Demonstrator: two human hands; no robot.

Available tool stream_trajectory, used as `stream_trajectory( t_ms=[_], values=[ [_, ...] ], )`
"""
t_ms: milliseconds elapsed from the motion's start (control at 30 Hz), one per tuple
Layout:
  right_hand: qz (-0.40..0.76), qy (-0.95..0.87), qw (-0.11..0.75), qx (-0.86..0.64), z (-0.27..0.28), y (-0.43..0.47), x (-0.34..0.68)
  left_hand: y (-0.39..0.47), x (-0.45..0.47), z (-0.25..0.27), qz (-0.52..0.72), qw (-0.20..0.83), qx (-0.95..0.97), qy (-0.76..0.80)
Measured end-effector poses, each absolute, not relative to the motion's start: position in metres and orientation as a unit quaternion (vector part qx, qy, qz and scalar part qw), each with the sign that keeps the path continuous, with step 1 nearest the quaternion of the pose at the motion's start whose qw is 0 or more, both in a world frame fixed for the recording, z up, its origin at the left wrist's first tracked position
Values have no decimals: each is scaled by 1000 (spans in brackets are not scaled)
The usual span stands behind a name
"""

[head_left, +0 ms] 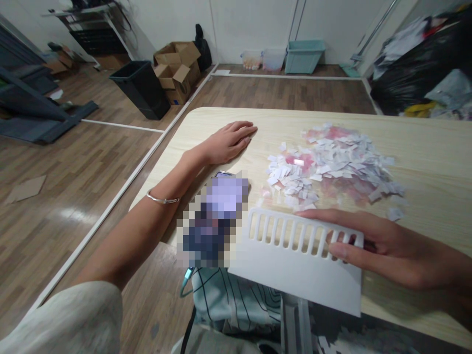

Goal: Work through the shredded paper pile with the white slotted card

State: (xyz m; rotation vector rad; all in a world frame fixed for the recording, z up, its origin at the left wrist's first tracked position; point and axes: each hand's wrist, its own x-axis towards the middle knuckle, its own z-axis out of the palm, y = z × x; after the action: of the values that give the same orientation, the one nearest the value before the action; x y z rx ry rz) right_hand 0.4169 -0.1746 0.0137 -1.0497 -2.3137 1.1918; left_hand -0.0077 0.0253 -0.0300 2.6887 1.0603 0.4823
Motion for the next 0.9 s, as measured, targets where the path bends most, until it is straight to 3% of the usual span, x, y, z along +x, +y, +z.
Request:
stream_trajectory(
  t_ms=[167, 400, 667, 900],
  values=[
    [477, -755, 184, -412, 28, -180, 402, 24, -8, -29, 162, 104, 912, 361],
    [488, -590, 350, -540, 40, -172, 406, 24, -8, -31, 167, 104, 910, 364],
    [461, -651, 284, -531, 33, -160, 417, 25, -8, -30, 163, 112, 907, 372],
    [432, -627, 320, -563, 36, -163, 418, 28, -9, -33, 164, 108, 912, 361]
  ],
)
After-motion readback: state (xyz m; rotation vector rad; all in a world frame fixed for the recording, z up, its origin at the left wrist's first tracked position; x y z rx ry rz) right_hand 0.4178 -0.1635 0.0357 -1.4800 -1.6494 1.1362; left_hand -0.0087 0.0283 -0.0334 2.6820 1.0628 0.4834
